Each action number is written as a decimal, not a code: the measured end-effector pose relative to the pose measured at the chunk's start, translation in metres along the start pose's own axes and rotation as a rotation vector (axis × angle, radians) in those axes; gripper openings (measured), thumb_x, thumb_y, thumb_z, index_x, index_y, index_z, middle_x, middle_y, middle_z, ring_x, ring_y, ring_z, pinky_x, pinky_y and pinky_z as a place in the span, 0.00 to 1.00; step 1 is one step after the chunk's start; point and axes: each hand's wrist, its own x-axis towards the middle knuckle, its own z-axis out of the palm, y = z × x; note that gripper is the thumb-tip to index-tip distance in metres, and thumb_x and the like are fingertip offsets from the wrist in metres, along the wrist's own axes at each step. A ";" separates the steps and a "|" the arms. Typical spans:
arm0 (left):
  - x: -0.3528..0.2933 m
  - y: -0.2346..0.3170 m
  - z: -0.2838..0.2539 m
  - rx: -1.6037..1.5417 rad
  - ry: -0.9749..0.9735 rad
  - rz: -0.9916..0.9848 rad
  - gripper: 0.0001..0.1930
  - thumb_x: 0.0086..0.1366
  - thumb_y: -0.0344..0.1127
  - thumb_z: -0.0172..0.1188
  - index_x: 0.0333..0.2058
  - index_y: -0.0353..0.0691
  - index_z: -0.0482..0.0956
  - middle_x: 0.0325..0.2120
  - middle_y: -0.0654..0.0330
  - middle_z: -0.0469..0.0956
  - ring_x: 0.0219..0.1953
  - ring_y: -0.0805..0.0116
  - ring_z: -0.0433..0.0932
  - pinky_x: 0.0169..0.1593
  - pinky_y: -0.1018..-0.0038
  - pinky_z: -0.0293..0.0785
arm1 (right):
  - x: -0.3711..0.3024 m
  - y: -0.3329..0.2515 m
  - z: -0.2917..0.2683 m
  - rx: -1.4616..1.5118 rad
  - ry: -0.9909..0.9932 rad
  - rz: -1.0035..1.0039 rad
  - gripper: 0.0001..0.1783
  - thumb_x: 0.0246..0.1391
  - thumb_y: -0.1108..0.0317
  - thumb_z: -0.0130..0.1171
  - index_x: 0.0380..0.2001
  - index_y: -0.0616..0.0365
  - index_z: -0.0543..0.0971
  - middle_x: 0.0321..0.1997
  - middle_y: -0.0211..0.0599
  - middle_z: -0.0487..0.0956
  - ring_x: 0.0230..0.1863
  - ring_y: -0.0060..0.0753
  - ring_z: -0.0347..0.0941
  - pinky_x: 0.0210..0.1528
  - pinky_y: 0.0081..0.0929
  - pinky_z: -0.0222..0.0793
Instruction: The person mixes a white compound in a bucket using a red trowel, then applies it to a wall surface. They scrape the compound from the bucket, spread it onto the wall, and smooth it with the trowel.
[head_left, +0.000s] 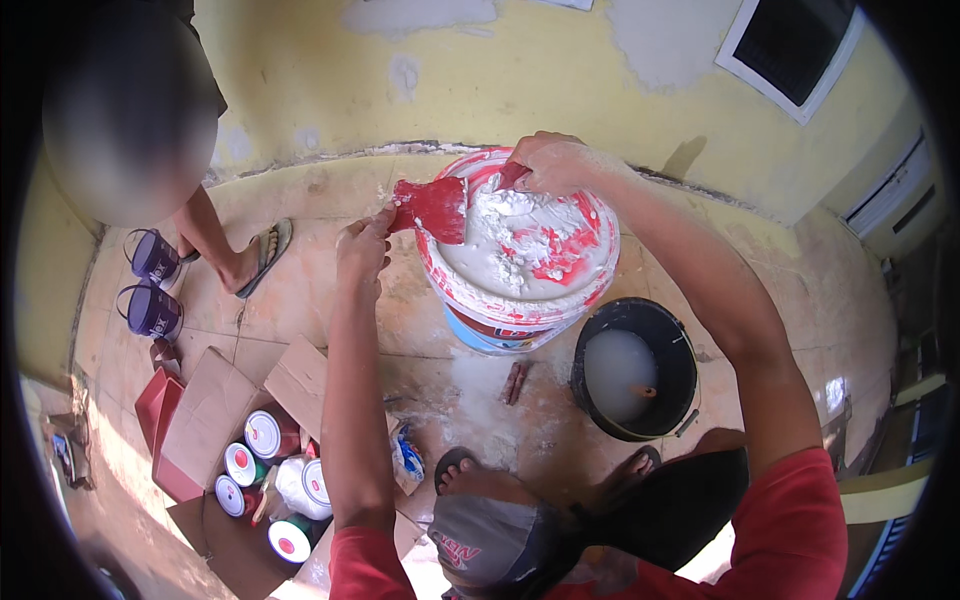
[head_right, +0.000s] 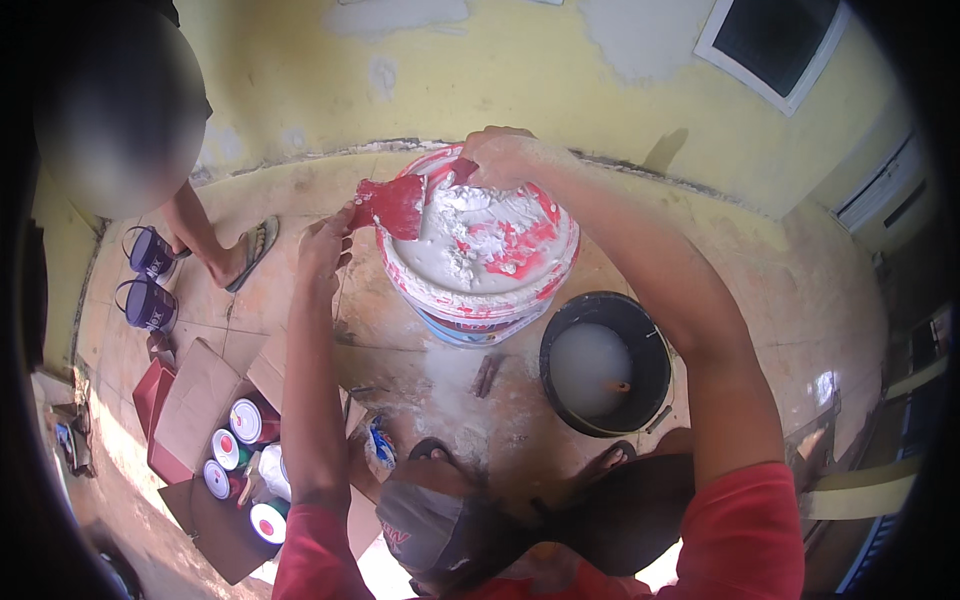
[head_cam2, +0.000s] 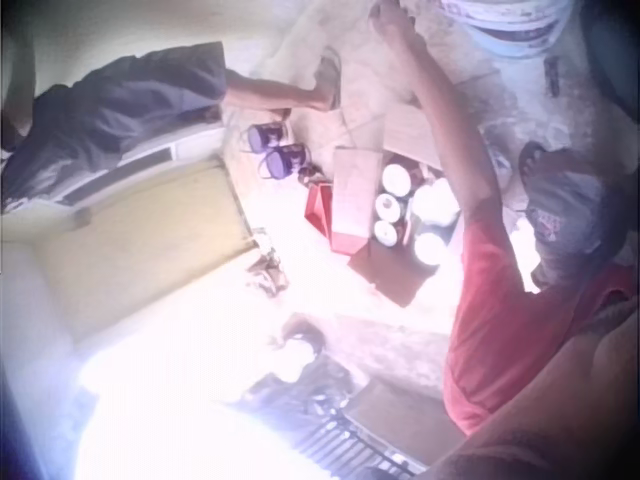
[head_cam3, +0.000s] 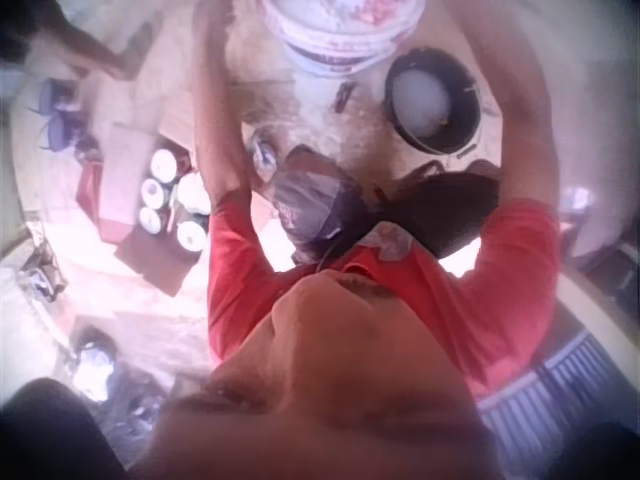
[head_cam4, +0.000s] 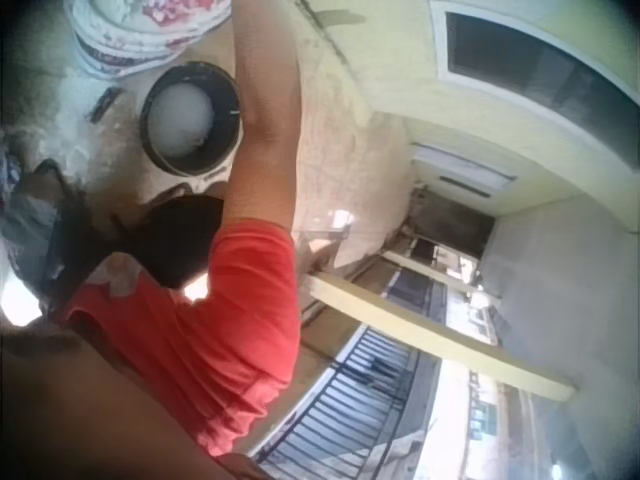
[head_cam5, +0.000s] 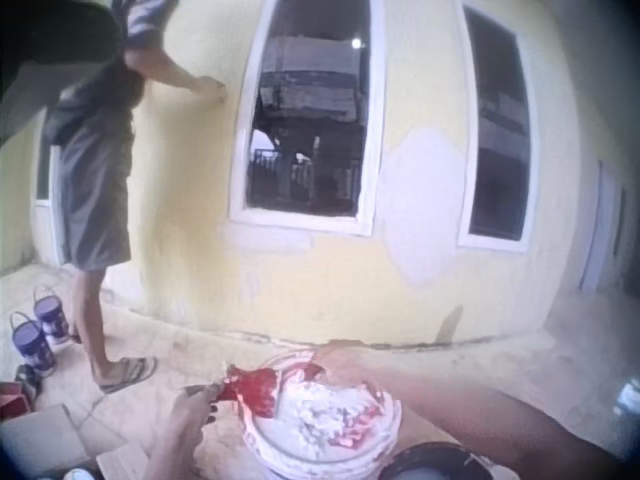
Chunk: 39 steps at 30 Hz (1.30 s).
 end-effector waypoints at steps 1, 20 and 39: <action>0.005 -0.002 0.000 -0.019 -0.010 0.014 0.23 0.64 0.51 0.71 0.43 0.33 0.82 0.32 0.62 0.79 0.31 0.73 0.74 0.36 0.73 0.73 | 0.000 -0.005 0.004 -0.040 -0.035 -0.014 0.17 0.54 0.66 0.63 0.47 0.55 0.85 0.43 0.50 0.85 0.47 0.53 0.81 0.50 0.46 0.75; -0.048 0.054 0.004 0.097 0.099 0.391 0.12 0.70 0.33 0.62 0.42 0.27 0.82 0.32 0.55 0.83 0.31 0.70 0.84 0.33 0.74 0.84 | -0.021 0.001 -0.007 -0.039 -0.149 -0.099 0.15 0.54 0.59 0.68 0.39 0.59 0.85 0.36 0.52 0.85 0.42 0.55 0.81 0.46 0.48 0.74; -0.071 0.046 0.005 0.020 0.121 0.384 0.11 0.70 0.34 0.61 0.42 0.28 0.80 0.31 0.56 0.84 0.31 0.71 0.84 0.32 0.74 0.81 | -0.038 -0.014 0.035 -0.100 0.138 0.057 0.31 0.48 0.77 0.59 0.56 0.42 0.84 0.48 0.47 0.84 0.53 0.52 0.79 0.57 0.45 0.75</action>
